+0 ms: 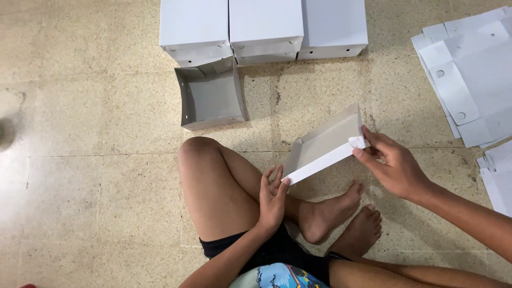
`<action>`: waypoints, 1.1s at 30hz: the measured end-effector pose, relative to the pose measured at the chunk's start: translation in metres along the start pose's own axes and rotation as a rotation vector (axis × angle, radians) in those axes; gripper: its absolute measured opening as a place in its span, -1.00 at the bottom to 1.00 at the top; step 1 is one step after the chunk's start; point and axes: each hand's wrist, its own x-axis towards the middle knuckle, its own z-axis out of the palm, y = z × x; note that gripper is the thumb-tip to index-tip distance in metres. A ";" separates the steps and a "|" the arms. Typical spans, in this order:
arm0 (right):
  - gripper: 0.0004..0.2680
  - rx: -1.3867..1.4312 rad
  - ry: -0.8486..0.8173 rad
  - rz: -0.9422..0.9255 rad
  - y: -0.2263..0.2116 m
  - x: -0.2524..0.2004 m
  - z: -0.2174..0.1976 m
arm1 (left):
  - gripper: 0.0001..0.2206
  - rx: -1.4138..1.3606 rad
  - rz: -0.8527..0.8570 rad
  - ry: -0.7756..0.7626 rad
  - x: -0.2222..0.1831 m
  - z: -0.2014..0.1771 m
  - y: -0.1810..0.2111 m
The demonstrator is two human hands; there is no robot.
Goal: Assembling cardboard boxes from flat templates by folding and tucking flaps.
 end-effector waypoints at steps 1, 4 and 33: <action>-0.48 0.007 0.001 0.001 0.005 0.000 -0.001 | -0.54 0.007 -0.002 0.000 -0.002 0.007 0.001; -0.55 -0.054 0.082 -0.133 0.014 -0.004 0.000 | -0.33 0.068 -0.176 0.133 -0.013 0.024 -0.006; -0.85 -0.065 0.100 -0.429 -0.044 -0.013 0.007 | -0.71 0.438 0.327 -0.236 -0.003 0.092 0.056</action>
